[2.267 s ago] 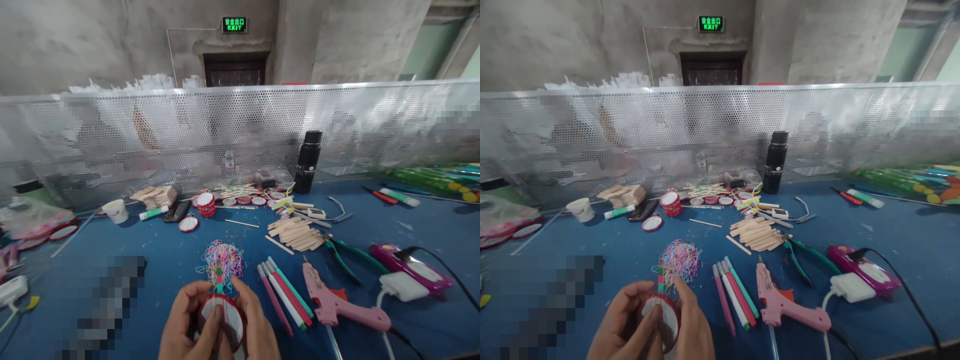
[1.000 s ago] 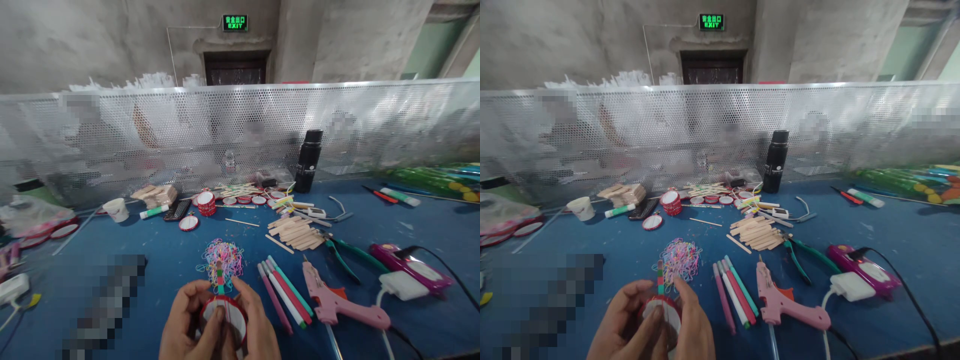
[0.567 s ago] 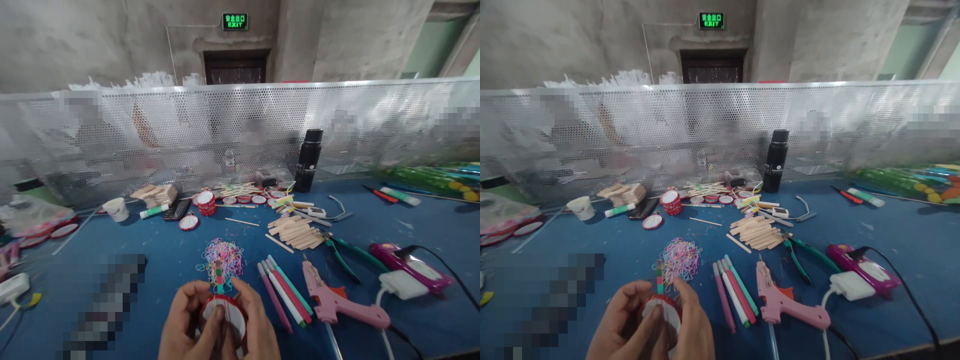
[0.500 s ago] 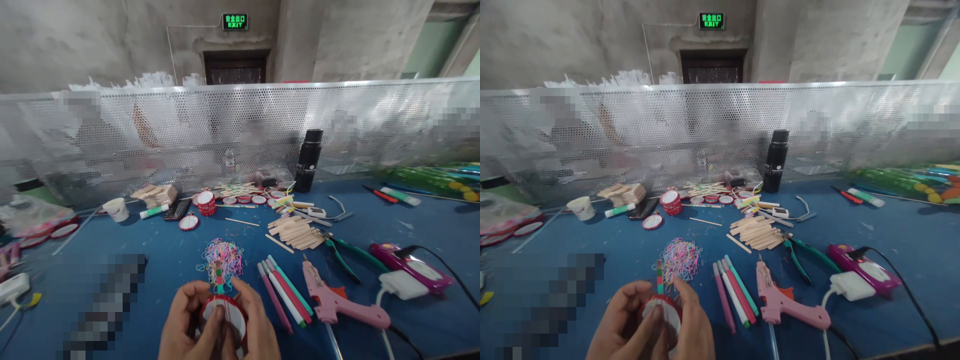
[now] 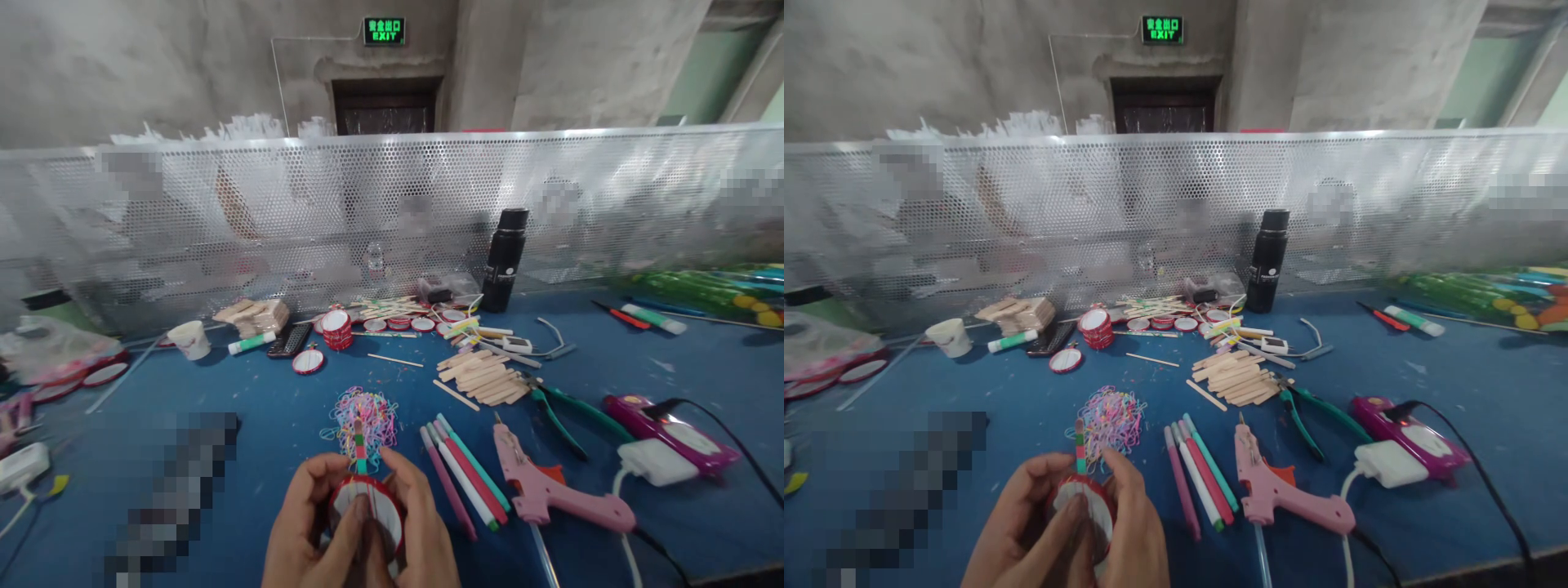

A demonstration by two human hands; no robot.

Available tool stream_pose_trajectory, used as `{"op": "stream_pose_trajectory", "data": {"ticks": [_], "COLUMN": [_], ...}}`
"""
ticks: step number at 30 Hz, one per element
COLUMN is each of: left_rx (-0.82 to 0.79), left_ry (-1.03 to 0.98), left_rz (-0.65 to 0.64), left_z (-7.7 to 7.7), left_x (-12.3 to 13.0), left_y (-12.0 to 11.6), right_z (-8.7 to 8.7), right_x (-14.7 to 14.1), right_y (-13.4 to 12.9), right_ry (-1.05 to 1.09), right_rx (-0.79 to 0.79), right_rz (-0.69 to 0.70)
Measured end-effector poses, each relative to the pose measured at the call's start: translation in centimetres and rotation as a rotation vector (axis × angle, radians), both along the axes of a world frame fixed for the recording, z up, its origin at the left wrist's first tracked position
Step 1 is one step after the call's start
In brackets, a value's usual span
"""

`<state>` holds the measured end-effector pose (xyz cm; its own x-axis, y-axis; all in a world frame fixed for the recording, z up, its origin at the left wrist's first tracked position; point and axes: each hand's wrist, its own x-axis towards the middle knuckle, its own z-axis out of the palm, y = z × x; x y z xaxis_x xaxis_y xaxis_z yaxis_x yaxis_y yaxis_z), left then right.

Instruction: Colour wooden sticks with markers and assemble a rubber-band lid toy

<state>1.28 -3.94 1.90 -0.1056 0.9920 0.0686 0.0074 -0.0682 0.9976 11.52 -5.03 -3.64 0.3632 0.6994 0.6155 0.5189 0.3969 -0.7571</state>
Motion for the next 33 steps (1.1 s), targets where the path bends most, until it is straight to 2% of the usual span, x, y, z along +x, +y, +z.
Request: {"op": "stream_pose_trajectory", "data": {"ticks": [4,11,16,22,28,33], "left_rx": [0.011,0.021,-0.006,0.047,0.021,0.025], "left_ry": [0.027,-0.024,-0.012,0.059,0.019,-0.029], "left_rz": [-0.02,0.024,-0.025,-0.031,-0.005,0.005], "left_z": [-0.2,-0.3,-0.4,0.0,-0.4,-0.5], "left_x": [-0.6,-0.1,-0.6,-0.6,-0.8,-0.5], "left_y": [0.2,-0.1,0.1,0.4,0.6,0.6], "right_z": [0.3,0.6,0.7,0.9,1.4,2.3], "right_x": [0.0,0.6,0.5,0.5,0.7,1.4], "right_y": [-0.2,-0.6,-0.7,-0.6,-0.6,-0.9], "right_ry": [0.021,0.043,0.054,0.059,0.041,-0.063], "right_rx": [-0.017,-0.033,-0.025,-0.02,-0.014,-0.001], "right_rz": [0.008,0.137,0.115,0.115,0.152,0.155]}}
